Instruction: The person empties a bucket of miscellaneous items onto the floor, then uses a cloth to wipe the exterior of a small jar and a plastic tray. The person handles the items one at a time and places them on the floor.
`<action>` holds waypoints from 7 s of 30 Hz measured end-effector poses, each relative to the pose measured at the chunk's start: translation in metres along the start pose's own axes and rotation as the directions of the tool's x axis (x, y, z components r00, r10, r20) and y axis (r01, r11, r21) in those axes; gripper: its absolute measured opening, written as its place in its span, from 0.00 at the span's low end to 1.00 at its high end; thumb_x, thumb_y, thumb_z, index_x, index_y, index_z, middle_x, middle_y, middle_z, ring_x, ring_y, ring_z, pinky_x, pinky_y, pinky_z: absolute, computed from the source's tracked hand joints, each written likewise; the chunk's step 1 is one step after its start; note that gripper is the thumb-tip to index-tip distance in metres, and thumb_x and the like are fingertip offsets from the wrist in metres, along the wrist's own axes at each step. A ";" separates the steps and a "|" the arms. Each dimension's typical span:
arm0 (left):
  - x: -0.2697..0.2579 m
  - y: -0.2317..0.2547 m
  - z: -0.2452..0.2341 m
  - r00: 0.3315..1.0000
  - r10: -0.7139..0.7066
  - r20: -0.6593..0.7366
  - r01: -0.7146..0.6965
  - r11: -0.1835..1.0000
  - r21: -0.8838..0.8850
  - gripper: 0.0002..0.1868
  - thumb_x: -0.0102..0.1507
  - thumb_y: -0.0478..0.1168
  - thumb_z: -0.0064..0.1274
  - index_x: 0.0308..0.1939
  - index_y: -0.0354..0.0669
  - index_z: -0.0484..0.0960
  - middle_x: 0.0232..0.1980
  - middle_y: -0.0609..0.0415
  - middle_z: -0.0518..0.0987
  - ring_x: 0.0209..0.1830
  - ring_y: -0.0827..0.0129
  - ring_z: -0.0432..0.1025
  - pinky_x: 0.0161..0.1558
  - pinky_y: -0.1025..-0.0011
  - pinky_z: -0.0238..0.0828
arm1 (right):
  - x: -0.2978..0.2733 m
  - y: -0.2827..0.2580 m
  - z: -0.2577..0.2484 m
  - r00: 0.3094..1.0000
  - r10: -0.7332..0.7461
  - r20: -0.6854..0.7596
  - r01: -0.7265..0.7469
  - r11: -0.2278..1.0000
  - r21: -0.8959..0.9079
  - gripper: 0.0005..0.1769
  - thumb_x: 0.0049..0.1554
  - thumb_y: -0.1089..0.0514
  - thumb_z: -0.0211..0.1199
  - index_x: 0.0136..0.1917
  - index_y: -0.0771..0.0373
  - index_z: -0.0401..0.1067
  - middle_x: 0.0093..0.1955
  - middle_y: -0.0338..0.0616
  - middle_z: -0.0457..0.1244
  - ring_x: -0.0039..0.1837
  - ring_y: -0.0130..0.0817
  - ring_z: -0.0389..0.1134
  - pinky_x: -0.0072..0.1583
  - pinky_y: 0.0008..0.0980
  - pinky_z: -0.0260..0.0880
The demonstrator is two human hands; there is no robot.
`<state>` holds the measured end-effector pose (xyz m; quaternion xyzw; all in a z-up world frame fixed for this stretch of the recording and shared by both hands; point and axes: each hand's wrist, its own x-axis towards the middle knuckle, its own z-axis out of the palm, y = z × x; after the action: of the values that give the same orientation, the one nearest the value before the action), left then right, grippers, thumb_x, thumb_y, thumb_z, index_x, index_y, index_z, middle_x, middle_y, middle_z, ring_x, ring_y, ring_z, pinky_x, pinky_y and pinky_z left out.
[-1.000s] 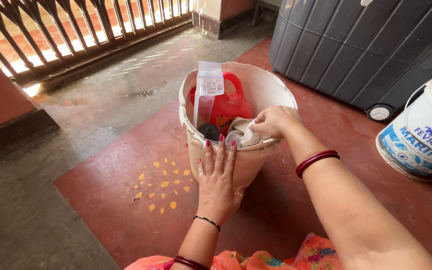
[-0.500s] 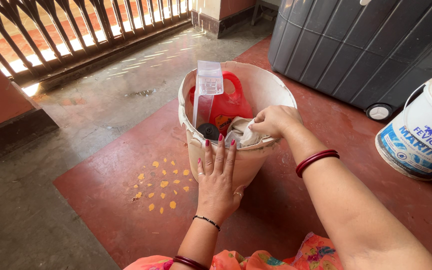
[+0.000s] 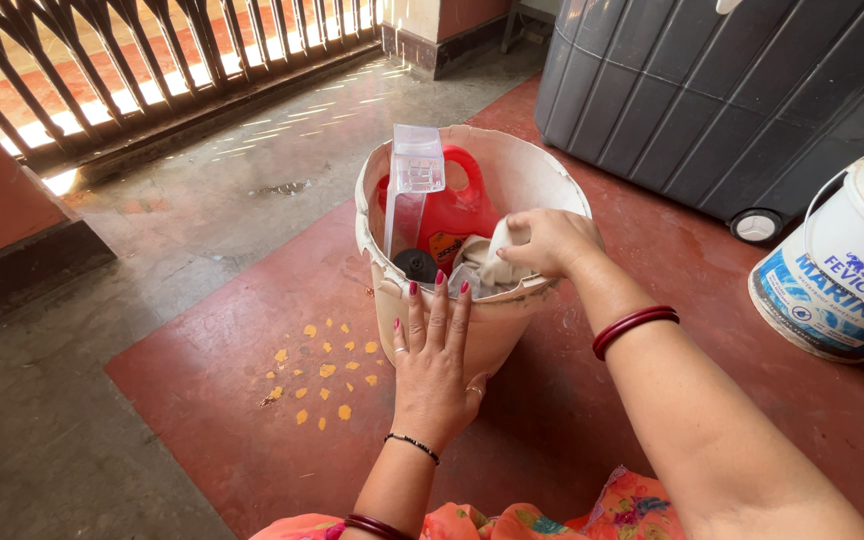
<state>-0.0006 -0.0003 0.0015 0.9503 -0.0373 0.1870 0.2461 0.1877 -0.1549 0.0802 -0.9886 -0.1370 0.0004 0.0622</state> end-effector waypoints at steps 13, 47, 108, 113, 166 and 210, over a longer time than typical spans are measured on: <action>-0.001 0.002 -0.003 1.000 0.000 -0.009 0.000 1.000 0.032 0.64 0.47 0.46 0.71 0.79 0.54 0.44 0.83 0.50 0.40 0.82 0.45 0.30 0.71 0.32 0.35 | -0.005 -0.016 -0.020 0.967 0.056 0.248 -0.035 0.996 -0.088 0.30 0.38 0.37 0.78 0.53 0.48 0.81 0.50 0.39 0.72 0.55 0.38 0.74 0.58 0.36 0.72; 0.005 -0.020 0.035 0.913 -0.287 -0.291 -0.134 0.461 -0.877 0.35 0.63 0.48 0.61 0.71 0.38 0.69 0.70 0.40 0.71 0.69 0.47 0.67 0.66 0.58 0.68 | -0.138 -0.045 -0.020 0.883 -0.430 -0.189 0.014 -0.379 0.925 0.37 0.59 0.51 0.66 0.74 0.76 0.65 0.53 0.59 0.67 0.55 0.49 0.70 0.60 0.47 0.70; 0.006 -0.023 0.007 0.906 -0.187 -0.380 0.018 0.913 -0.407 0.43 0.57 0.49 0.64 0.73 0.51 0.64 0.81 0.46 0.54 0.81 0.41 0.41 0.75 0.45 0.35 | -0.135 0.073 -0.138 0.751 0.431 -0.501 0.622 -0.205 0.756 0.16 0.52 0.55 0.57 0.50 0.68 0.71 0.45 0.52 0.69 0.46 0.42 0.71 0.51 0.41 0.75; 0.008 -0.025 0.013 0.851 -0.325 -0.413 0.003 0.789 -0.615 0.27 0.68 0.44 0.49 0.71 0.46 0.69 0.78 0.46 0.65 0.82 0.44 0.47 0.77 0.52 0.42 | -0.194 0.119 -0.065 0.732 0.533 -0.424 0.571 -0.140 0.809 0.17 0.52 0.57 0.57 0.52 0.69 0.71 0.47 0.52 0.69 0.48 0.42 0.71 0.52 0.41 0.75; -0.011 -0.111 -0.095 0.742 -0.662 0.105 0.055 -0.096 -0.994 0.28 0.62 0.37 0.42 0.68 0.43 0.72 0.56 0.50 0.79 0.43 0.64 0.78 0.44 0.69 0.77 | -0.212 -0.102 0.039 0.472 -0.751 -0.462 0.853 0.521 0.024 0.19 0.45 0.63 0.68 0.52 0.58 0.77 0.46 0.38 0.66 0.46 0.41 0.71 0.52 0.39 0.72; 0.020 -0.065 -0.033 0.856 -0.508 -0.096 0.187 0.477 -0.859 0.42 0.59 0.46 0.65 0.72 0.37 0.62 0.73 0.42 0.66 0.74 0.58 0.61 0.69 0.64 0.58 | -0.100 -0.064 -0.014 0.951 -0.158 0.265 0.084 0.959 0.272 0.16 0.51 0.39 0.67 0.39 0.51 0.82 0.34 0.45 0.73 0.38 0.37 0.76 0.45 0.34 0.74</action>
<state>0.0178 0.0724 0.0061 0.6608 0.1196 0.2522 0.6967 0.0743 -0.1224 0.1007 -0.9514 -0.2040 0.1560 0.1699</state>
